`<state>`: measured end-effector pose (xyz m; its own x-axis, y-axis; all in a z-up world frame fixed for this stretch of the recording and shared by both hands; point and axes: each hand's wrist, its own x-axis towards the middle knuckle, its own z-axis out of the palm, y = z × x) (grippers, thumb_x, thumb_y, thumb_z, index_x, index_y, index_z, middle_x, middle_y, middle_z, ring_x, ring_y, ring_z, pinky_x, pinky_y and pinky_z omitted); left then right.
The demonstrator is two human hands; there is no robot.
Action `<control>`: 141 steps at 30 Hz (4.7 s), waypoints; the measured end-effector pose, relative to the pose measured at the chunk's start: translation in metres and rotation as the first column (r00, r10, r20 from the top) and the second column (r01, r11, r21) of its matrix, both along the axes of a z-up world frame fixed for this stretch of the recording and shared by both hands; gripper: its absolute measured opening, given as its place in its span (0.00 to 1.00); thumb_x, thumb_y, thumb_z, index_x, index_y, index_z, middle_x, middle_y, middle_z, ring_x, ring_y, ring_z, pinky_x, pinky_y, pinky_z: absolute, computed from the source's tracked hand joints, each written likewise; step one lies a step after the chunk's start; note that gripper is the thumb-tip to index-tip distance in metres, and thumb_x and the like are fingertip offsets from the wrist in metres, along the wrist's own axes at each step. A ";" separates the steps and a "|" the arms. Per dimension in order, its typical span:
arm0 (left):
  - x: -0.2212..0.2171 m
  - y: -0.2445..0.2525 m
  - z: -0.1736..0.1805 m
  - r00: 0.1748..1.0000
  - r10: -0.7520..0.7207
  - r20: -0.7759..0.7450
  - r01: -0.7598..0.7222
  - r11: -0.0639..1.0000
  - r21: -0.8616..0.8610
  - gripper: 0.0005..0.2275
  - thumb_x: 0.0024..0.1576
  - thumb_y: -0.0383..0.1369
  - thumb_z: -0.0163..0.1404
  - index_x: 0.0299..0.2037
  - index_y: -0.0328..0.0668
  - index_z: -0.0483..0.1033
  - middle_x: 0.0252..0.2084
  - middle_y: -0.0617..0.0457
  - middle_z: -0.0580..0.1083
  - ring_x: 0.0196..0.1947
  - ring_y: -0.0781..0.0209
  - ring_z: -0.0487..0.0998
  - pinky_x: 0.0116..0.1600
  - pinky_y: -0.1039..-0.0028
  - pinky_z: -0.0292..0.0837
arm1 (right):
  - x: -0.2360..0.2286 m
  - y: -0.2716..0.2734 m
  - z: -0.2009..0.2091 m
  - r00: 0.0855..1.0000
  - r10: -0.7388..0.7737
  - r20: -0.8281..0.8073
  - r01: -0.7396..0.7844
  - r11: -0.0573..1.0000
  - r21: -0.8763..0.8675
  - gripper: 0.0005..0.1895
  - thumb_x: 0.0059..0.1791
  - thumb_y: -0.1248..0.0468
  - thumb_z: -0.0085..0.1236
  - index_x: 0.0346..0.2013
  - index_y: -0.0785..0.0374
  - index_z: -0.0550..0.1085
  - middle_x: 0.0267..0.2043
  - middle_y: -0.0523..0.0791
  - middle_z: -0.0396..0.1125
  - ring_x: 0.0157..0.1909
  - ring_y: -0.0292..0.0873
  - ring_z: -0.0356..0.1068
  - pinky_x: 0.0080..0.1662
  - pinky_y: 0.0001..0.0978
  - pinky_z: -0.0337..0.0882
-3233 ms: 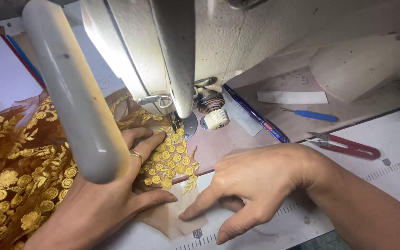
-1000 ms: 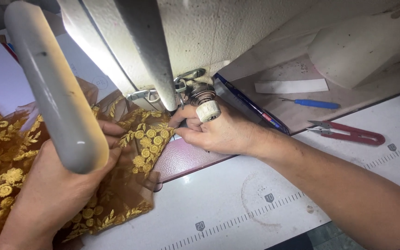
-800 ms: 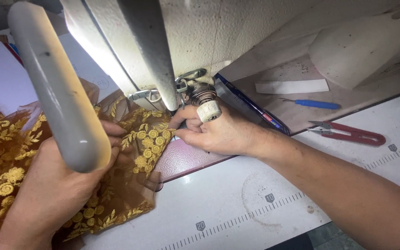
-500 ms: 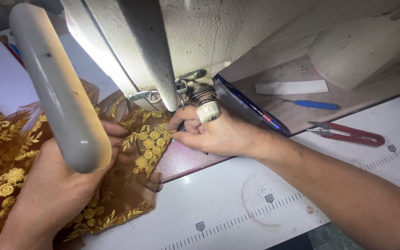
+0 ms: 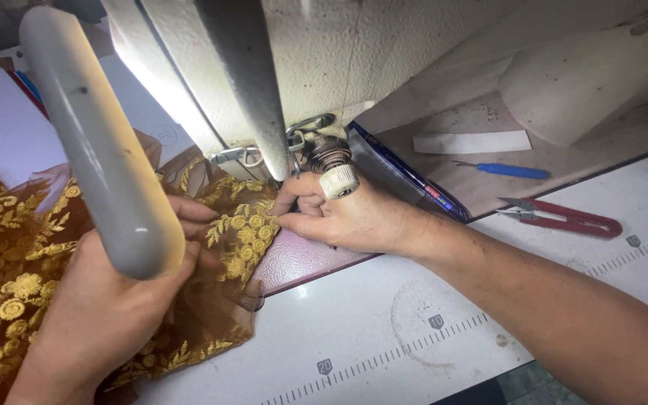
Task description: Inspecting and trimming gold lace fabric at a sewing machine workstation
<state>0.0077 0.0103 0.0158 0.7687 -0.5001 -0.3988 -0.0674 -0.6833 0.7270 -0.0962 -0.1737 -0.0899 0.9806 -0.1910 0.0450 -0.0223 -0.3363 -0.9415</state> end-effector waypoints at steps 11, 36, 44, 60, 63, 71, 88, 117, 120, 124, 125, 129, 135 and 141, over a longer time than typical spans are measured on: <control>0.005 0.020 -0.030 0.875 -0.448 0.181 0.480 0.850 -0.218 0.08 0.52 0.35 0.55 0.38 0.51 0.85 0.24 0.62 0.80 0.24 0.73 0.75 0.33 0.83 0.69 | 0.000 -0.005 0.005 1.000 0.016 -0.008 -0.017 0.976 -0.215 0.07 0.43 0.63 0.56 0.35 0.56 0.77 0.17 0.35 0.56 0.21 0.30 0.52 0.25 0.22 0.53; 0.003 -0.003 -0.074 0.793 -0.250 0.555 0.416 0.889 -0.194 0.08 0.51 0.40 0.57 0.28 0.47 0.80 0.30 0.62 0.72 0.34 0.67 0.71 0.44 0.77 0.63 | 0.001 -0.003 0.012 0.999 0.054 0.004 -0.052 0.976 -0.211 0.06 0.46 0.61 0.56 0.36 0.54 0.78 0.34 0.34 0.71 0.26 0.28 0.58 0.28 0.17 0.58; 0.004 -0.002 -0.080 0.679 -0.292 0.673 0.515 0.843 -0.153 0.08 0.53 0.38 0.56 0.29 0.45 0.78 0.30 0.59 0.71 0.32 0.63 0.70 0.44 0.73 0.62 | -0.013 -0.005 0.024 0.934 0.276 0.225 -0.095 0.802 -0.590 0.13 0.49 0.64 0.55 0.46 0.61 0.67 0.22 0.37 0.52 0.23 0.33 0.53 0.30 0.23 0.58; 0.003 -0.004 -0.087 0.267 -0.328 0.906 0.562 0.817 0.130 0.12 0.57 0.40 0.54 0.27 0.42 0.72 0.29 0.54 0.69 0.32 0.51 0.67 0.41 0.61 0.61 | -0.018 0.007 0.038 0.983 0.171 0.059 -0.064 0.632 -0.773 0.08 0.50 0.58 0.48 0.42 0.49 0.72 0.25 0.41 0.68 0.24 0.43 0.65 0.28 0.35 0.66; 0.002 -0.003 -0.085 0.224 -0.301 0.927 0.558 0.819 0.131 0.12 0.56 0.38 0.56 0.26 0.42 0.72 0.30 0.54 0.69 0.33 0.50 0.68 0.40 0.60 0.62 | -0.017 0.005 0.031 0.972 0.175 0.158 0.034 0.559 -0.829 0.05 0.50 0.58 0.49 0.39 0.51 0.72 0.24 0.40 0.67 0.23 0.44 0.63 0.28 0.37 0.65; 0.002 0.000 -0.081 0.140 -0.302 0.943 0.522 0.832 0.189 0.12 0.57 0.38 0.56 0.25 0.44 0.72 0.28 0.59 0.68 0.29 0.53 0.67 0.29 0.60 0.61 | -0.012 0.007 0.029 0.972 0.200 0.120 -0.022 0.590 -0.807 0.05 0.49 0.58 0.51 0.38 0.52 0.72 0.24 0.41 0.66 0.23 0.44 0.65 0.27 0.36 0.64; 0.042 0.052 -0.030 0.583 -0.758 0.291 0.297 0.533 0.792 0.23 0.47 0.41 0.49 0.54 0.62 0.59 0.58 0.61 0.62 0.58 0.56 0.64 0.55 0.54 0.69 | 0.000 -0.005 0.004 0.985 0.122 0.123 -0.055 0.894 -0.445 0.08 0.46 0.64 0.56 0.38 0.59 0.78 0.23 0.37 0.66 0.20 0.32 0.55 0.24 0.22 0.55; 0.003 0.018 -0.018 0.737 -0.663 0.134 0.326 0.522 0.788 0.37 0.36 0.63 0.64 0.52 0.68 0.58 0.58 0.62 0.62 0.60 0.58 0.64 0.47 0.55 0.77 | 0.001 -0.006 -0.009 0.956 0.235 0.176 -0.170 0.932 -0.321 0.06 0.48 0.68 0.53 0.35 0.65 0.77 0.20 0.37 0.61 0.21 0.31 0.54 0.25 0.22 0.55; 0.003 0.023 -0.028 0.764 -0.564 0.312 0.340 0.764 0.548 0.32 0.38 0.62 0.58 0.51 0.66 0.66 0.50 0.72 0.73 0.51 0.55 0.72 0.49 0.56 0.71 | -0.002 -0.005 0.000 0.963 0.218 0.161 -0.141 0.910 -0.391 0.06 0.48 0.66 0.53 0.34 0.59 0.78 0.18 0.34 0.57 0.20 0.31 0.52 0.25 0.22 0.53; -0.009 0.017 -0.056 0.607 -0.422 0.673 0.581 0.814 -0.014 0.09 0.53 0.36 0.52 0.41 0.44 0.75 0.39 0.52 0.74 0.41 0.54 0.74 0.48 0.66 0.65 | -0.002 -0.005 0.004 0.966 0.221 0.132 -0.153 0.905 -0.396 0.07 0.47 0.66 0.51 0.33 0.59 0.78 0.19 0.35 0.61 0.20 0.31 0.52 0.24 0.23 0.52; -0.013 0.013 -0.059 0.626 -0.396 0.672 0.552 0.834 -0.023 0.09 0.54 0.35 0.50 0.43 0.44 0.75 0.39 0.52 0.72 0.42 0.53 0.73 0.48 0.64 0.65 | -0.003 -0.005 0.006 0.965 0.223 0.140 -0.146 0.897 -0.418 0.07 0.47 0.66 0.51 0.32 0.58 0.78 0.18 0.35 0.58 0.20 0.31 0.53 0.25 0.23 0.53; -0.019 0.002 -0.073 0.616 -0.412 0.671 0.445 0.886 0.135 0.12 0.55 0.41 0.49 0.47 0.52 0.75 0.44 0.58 0.68 0.41 0.57 0.74 0.31 0.54 0.73 | -0.004 -0.007 0.000 0.959 0.206 0.193 -0.098 0.885 -0.455 0.06 0.47 0.67 0.53 0.33 0.57 0.78 0.18 0.34 0.58 0.21 0.31 0.54 0.25 0.23 0.55; -0.012 -0.004 -0.087 0.415 -0.324 0.850 0.585 0.811 0.023 0.06 0.56 0.34 0.53 0.33 0.41 0.74 0.35 0.53 0.69 0.38 0.53 0.67 0.43 0.66 0.65 | -0.005 -0.010 0.001 0.966 0.193 0.170 -0.096 0.884 -0.457 0.06 0.47 0.65 0.53 0.33 0.55 0.78 0.17 0.34 0.57 0.20 0.31 0.53 0.25 0.23 0.53; -0.009 -0.011 -0.096 0.415 -0.309 0.856 0.593 0.805 0.003 0.07 0.54 0.37 0.55 0.36 0.44 0.77 0.33 0.53 0.70 0.35 0.51 0.68 0.42 0.62 0.62 | -0.006 -0.013 0.002 0.968 0.194 0.157 -0.097 0.871 -0.482 0.05 0.47 0.64 0.53 0.32 0.55 0.78 0.17 0.35 0.57 0.21 0.32 0.54 0.26 0.24 0.55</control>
<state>-0.0008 -0.0003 -0.0799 0.2971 -0.8420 0.4503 -0.9350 -0.1608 0.3163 -0.1019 -0.1868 -0.0883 0.9576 0.0445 0.2847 0.2277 -0.7220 -0.6533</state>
